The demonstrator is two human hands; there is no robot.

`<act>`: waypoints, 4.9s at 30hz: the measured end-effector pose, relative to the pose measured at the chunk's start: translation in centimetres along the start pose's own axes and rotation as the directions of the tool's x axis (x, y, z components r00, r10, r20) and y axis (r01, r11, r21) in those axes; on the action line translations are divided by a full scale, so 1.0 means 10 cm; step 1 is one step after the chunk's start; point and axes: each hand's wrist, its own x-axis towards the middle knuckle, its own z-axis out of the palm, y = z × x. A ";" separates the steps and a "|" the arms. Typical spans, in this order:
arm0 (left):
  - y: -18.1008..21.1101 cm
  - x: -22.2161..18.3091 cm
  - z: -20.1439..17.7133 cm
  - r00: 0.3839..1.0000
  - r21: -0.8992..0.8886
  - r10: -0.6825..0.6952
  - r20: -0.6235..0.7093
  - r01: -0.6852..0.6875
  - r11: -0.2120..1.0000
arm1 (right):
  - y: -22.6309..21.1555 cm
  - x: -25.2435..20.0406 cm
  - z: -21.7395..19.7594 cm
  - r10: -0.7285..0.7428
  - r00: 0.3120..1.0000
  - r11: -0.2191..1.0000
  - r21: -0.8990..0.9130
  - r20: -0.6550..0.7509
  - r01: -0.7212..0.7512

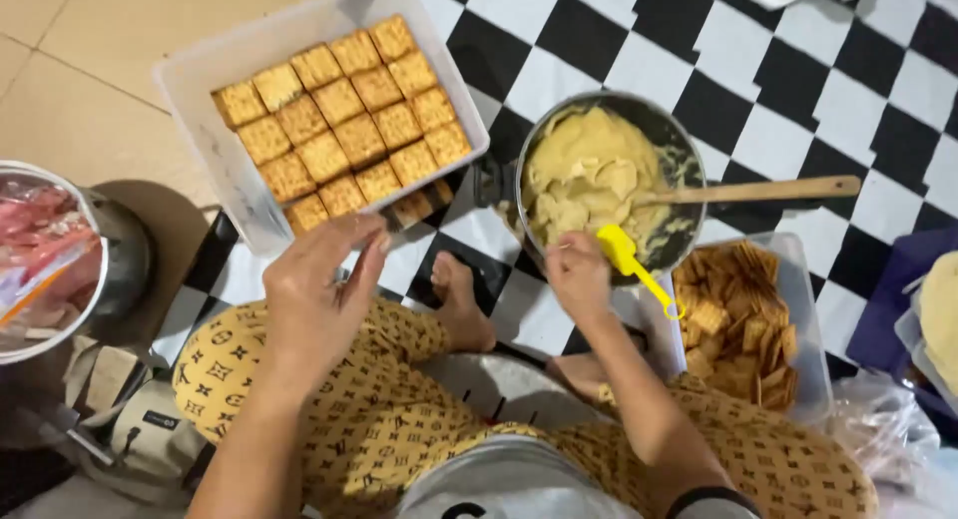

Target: Assembling cracker sandwiches by spreading a yellow filling onto crackers and topping them with another cracker.

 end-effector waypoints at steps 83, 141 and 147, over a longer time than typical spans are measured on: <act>-1.46 -2.67 4.09 0.193 0.404 -0.833 0.518 0.803 0.438 | -0.45 -0.27 -2.09 0.541 0.838 0.805 0.246 0.069 -0.540; -1.35 -2.16 4.28 0.833 0.389 0.115 0.542 -0.370 0.844 | -0.56 -0.24 -2.08 0.575 0.807 0.796 0.132 0.138 -0.590; -1.25 -2.37 4.22 0.544 0.280 0.104 0.833 -0.575 0.769 | -0.61 -0.23 -2.11 0.601 0.784 0.774 0.133 0.154 -0.619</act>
